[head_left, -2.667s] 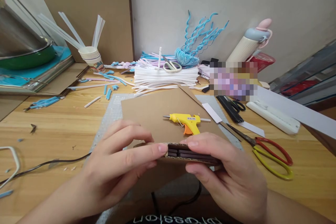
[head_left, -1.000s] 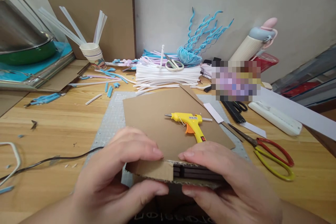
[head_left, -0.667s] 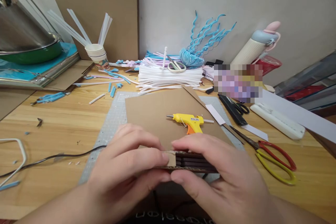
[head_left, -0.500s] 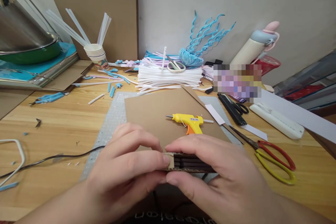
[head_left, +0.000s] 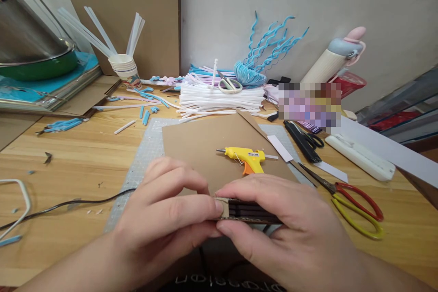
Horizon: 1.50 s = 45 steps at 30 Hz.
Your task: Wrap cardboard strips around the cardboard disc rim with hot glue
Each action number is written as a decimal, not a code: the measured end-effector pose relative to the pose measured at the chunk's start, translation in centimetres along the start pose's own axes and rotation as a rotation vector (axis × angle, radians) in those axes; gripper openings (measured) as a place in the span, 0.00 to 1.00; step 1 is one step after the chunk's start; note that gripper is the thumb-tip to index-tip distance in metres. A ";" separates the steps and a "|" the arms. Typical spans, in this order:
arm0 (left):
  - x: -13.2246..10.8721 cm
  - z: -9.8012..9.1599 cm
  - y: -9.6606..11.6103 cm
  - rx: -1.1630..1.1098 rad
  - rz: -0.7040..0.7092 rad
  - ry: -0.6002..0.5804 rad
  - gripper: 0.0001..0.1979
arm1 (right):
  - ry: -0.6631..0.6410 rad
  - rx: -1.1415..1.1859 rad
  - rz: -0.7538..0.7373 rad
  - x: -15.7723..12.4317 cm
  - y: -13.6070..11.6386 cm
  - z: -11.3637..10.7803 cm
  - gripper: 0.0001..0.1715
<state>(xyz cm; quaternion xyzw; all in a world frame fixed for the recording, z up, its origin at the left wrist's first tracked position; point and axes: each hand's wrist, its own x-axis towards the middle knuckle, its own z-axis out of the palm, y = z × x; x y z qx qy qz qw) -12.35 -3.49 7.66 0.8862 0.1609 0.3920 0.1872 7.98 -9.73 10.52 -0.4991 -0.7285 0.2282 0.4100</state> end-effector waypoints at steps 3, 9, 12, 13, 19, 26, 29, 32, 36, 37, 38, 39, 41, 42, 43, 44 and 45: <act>0.3 0.1 0.1 0.013 0.002 0.012 0.03 | 0.005 0.002 0.000 0.0 0.0 0.1 0.07; 0.3 0.2 0.1 -0.001 -0.007 0.006 0.03 | -0.021 -0.030 0.048 0.0 -0.3 0.1 0.11; 0.1 0.2 0.1 -0.011 -0.004 -0.003 0.04 | -0.013 -0.022 0.075 -0.1 -0.5 0.2 0.11; 0.1 0.1 0.1 -0.014 -0.005 -0.007 0.04 | -0.007 -0.015 0.077 -0.1 -0.5 0.2 0.11; 0.2 0.1 0.2 -0.020 -0.001 -0.016 0.04 | 0.003 0.020 0.065 0.1 -0.4 0.1 0.10; 0.2 0.0 0.0 -0.005 -0.002 -0.003 0.05 | -0.005 0.008 0.066 0.1 -0.5 0.3 0.10; 0.2 0.0 0.1 0.004 -0.007 -0.009 0.05 | -0.001 0.004 0.077 0.1 -0.5 0.4 0.09; 0.3 -0.1 0.1 0.008 0.000 0.002 0.04 | 0.005 -0.008 0.079 0.1 -0.5 0.3 0.09; 0.4 -0.1 0.1 0.021 0.013 -0.012 0.04 | 0.015 -0.010 0.064 0.1 -0.5 0.2 0.08; 0.4 -0.1 0.2 0.026 0.015 -0.011 0.04 | 0.012 -0.011 0.065 0.1 -0.5 0.2 0.09; 0.4 -0.1 0.2 0.029 0.017 -0.008 0.04 | 0.006 -0.012 0.067 0.1 -0.5 0.3 0.09; 0.4 -0.1 0.2 0.032 0.016 -0.006 0.04 | -0.002 -0.012 0.069 0.1 -0.4 0.3 0.09; 0.3 -0.1 0.3 0.032 0.011 -0.006 0.04 | -0.006 -0.014 0.074 0.2 -0.4 0.3 0.09; 0.3 -0.1 0.3 0.031 0.012 -0.002 0.04 | -0.006 -0.015 0.075 0.2 -0.4 0.3 0.09; 0.3 -0.1 0.3 0.030 0.013 -0.005 0.04 | -0.007 -0.014 0.073 0.2 -0.3 0.2 0.09; 0.3 -0.2 0.3 0.030 0.016 -0.003 0.04 | -0.003 -0.013 0.067 0.1 -0.3 0.2 0.08; 0.3 -0.2 0.3 0.030 0.019 -0.004 0.05 | 0.000 -0.012 0.063 0.1 -0.3 0.2 0.08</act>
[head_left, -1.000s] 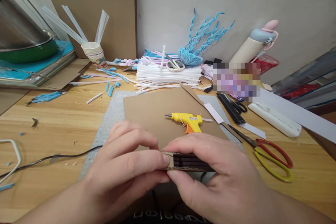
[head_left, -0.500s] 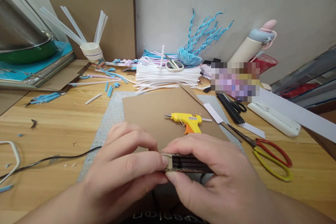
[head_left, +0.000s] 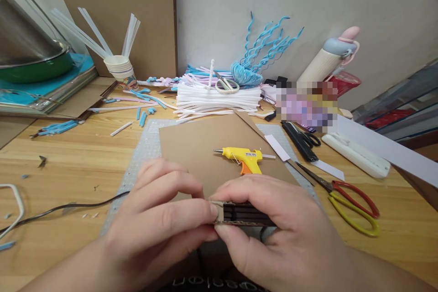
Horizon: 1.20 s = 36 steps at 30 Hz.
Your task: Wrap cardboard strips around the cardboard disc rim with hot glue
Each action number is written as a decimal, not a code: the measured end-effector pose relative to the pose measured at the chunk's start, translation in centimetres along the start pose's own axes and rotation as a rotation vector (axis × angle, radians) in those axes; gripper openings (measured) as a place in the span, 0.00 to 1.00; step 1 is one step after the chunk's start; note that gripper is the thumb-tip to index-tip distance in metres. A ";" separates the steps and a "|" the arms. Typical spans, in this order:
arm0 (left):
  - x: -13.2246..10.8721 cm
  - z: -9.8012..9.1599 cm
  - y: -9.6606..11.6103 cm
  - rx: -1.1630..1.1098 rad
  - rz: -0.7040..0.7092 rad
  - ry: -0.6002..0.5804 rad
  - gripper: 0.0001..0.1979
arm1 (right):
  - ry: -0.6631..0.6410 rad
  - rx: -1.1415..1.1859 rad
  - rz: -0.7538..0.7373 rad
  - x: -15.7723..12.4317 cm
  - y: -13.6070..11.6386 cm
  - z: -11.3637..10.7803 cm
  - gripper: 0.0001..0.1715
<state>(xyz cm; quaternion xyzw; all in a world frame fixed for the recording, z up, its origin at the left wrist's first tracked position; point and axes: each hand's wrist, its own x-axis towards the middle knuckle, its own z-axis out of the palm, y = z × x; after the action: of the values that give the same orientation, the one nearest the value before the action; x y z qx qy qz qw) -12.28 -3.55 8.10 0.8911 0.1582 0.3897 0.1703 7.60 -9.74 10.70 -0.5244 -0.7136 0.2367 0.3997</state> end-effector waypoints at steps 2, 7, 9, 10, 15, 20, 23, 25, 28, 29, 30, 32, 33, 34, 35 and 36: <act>0.1 -0.1 -0.1 0.006 0.005 -0.011 0.05 | 0.000 0.006 -0.008 0.0 0.0 0.0 0.08; 0.2 -0.1 -0.1 0.011 -0.008 -0.012 0.05 | 0.003 0.020 -0.016 -0.1 -0.1 0.1 0.08; 0.3 0.0 -0.1 0.006 -0.005 0.003 0.04 | 0.000 0.022 -0.018 -0.1 0.0 0.2 0.08; 0.4 0.0 0.0 0.005 -0.005 0.006 0.04 | -0.004 0.021 -0.019 -0.1 0.0 0.3 0.08; 0.1 0.1 0.0 -0.044 -0.017 -0.010 0.07 | -0.005 0.007 -0.029 -0.2 0.0 0.2 0.09; -1.2 0.6 -0.2 -0.266 -0.158 0.026 0.16 | 0.046 0.013 -0.105 -0.5 0.2 -0.2 0.10; -1.5 0.4 -0.2 -0.203 -0.132 0.102 0.18 | 0.073 0.025 -0.166 -0.7 0.3 -0.4 0.17; -1.4 0.1 -0.2 -0.103 -0.100 0.124 0.15 | 0.094 0.016 -0.169 -0.8 0.4 -0.2 0.18; -1.1 -0.3 0.0 0.084 -0.034 0.115 0.08 | 0.108 0.025 -0.178 -0.8 0.5 0.4 0.17; -1.1 -0.3 0.0 0.131 -0.013 0.110 0.06 | 0.109 0.030 -0.175 -0.8 0.6 0.6 0.17; -1.0 -0.3 0.0 0.161 0.002 0.107 0.05 | 0.114 0.036 -0.176 -0.8 0.6 0.8 0.16; -1.0 -0.2 0.0 0.178 0.027 0.095 0.06 | 0.117 0.047 -0.177 -0.8 0.6 1.0 0.16; -1.0 -0.2 0.0 0.174 0.031 0.084 0.07 | 0.119 0.050 -0.184 -0.8 0.6 1.0 0.15; -1.0 -0.2 0.0 0.169 0.038 0.076 0.08 | 0.121 0.052 -0.190 -0.9 0.6 1.0 0.15; -1.0 -0.2 -0.1 0.158 0.044 0.067 0.09 | 0.123 0.052 -0.196 -1.0 0.6 1.0 0.15; -0.9 -0.2 -0.1 0.143 0.049 0.059 0.10 | 0.126 0.049 -0.203 -1.1 0.6 0.9 0.15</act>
<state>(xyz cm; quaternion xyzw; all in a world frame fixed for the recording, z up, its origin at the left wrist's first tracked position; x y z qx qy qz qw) -13.07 -3.81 7.60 0.8927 0.1687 0.4076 0.0920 7.36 -10.54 9.36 -0.4531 -0.7305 0.1791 0.4785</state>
